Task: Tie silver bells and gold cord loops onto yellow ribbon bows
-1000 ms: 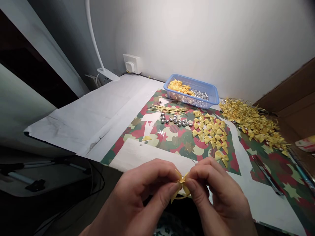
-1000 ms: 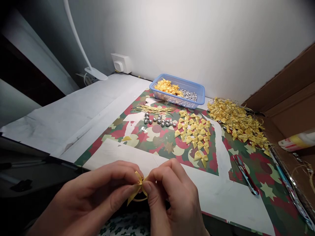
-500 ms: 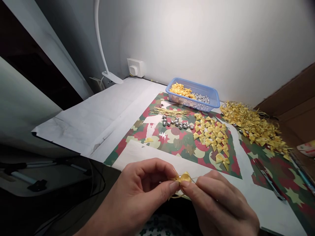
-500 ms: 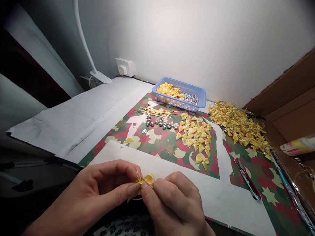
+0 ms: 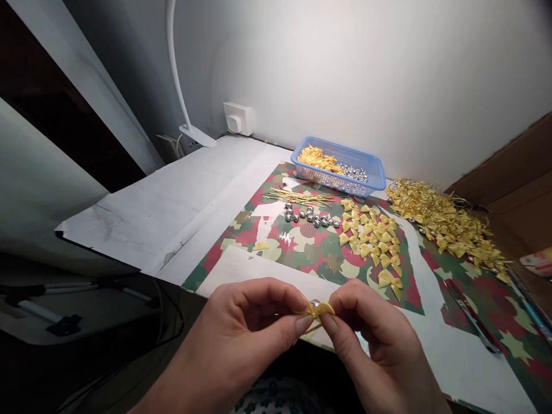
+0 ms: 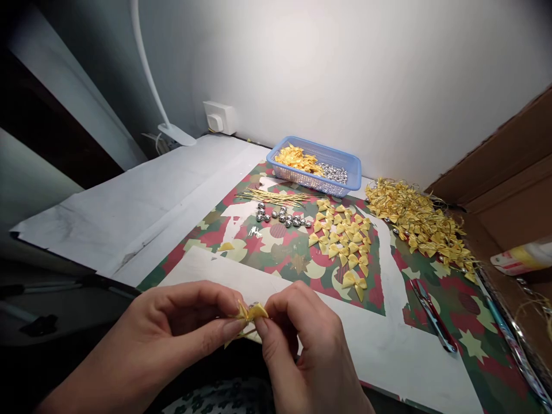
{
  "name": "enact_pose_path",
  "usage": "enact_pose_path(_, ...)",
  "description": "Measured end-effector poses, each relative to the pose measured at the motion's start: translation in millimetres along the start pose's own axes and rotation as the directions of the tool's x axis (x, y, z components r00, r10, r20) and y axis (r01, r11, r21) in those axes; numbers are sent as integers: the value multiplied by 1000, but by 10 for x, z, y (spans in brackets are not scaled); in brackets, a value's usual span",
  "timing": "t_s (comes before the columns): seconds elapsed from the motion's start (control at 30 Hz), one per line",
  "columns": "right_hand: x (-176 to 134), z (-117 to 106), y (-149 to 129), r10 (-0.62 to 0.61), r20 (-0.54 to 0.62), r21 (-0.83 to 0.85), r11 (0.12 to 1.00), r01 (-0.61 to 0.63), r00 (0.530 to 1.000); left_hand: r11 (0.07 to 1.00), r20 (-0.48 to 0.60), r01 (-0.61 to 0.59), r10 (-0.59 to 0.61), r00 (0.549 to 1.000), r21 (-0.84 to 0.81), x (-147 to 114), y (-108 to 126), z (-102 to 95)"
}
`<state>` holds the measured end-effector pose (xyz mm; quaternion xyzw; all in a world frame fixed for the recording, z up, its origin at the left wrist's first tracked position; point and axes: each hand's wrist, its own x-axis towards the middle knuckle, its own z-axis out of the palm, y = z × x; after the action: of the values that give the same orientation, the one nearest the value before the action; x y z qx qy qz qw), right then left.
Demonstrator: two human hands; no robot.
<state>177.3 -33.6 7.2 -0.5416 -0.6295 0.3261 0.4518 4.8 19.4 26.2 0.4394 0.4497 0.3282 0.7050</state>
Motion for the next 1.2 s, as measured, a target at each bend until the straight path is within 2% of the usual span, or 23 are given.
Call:
enact_pose_path(0.07, -13, 9, 4, -80, -55, -62, 995, 76, 995, 1000, 12, 9, -9, 1000, -15, 27, -20, -38)
enact_pose_path(0.13, -17, -23, 13, -130, -56, -98, 987, 124, 990, 999, 19, 12, -11, 1000, -34, 38, -26, -60)
enact_pose_path(0.2, 0, -88, 21, -118, 36, -93, 988, 121, 992, 998, 38, 18, -16, 999, -53, 37, -25, -66)
enact_pose_path(0.3, 63, -170, 21, -30, 216, -80, 996, 49, 976, 995, 70, 52, -46, 996, -88, 31, -18, -60)
enact_pose_path(0.43, 134, -189, 46, 43, 305, 36, 998, -56, 951, 989, 128, 95, -80, 989, -116, 17, -1, -61)
enact_pose_path(0.53, 127, -253, 90, 14, 260, 69, 997, -33, 965, 986, 100, 115, -103, 990, -123, 7, 0, -85)
enact_pose_path(0.63, 102, -384, 79, -48, 173, -63, 996, 60, 984, 990, 78, 100, -93, 993, -97, 12, -21, -107)
enact_pose_path(0.73, 112, -455, -11, -161, 159, -146, 972, 184, 974, 995, 84, 59, -53, 995, -79, 22, -48, -98)
enact_pose_path(0.93, 249, -296, -159, -314, 132, -243, 909, 338, 940, 997, 107, 53, -47, 993, -54, -7, -46, -32)
enact_pose_path(1.03, 302, -236, -166, -366, 105, -299, 875, 381, 925, 997, 77, 60, -57, 995, -40, -18, -20, -35)
enact_pose_path(1.13, 321, -225, -163, -383, 65, -272, 882, 386, 921, 997, 52, 83, -82, 995, -6, -33, 19, -21)
enact_pose_path(1.2, 326, -221, -159, -405, 73, -270, 872, 409, 911, 995, -1, 98, -98, 995, 23, -51, 45, 9)
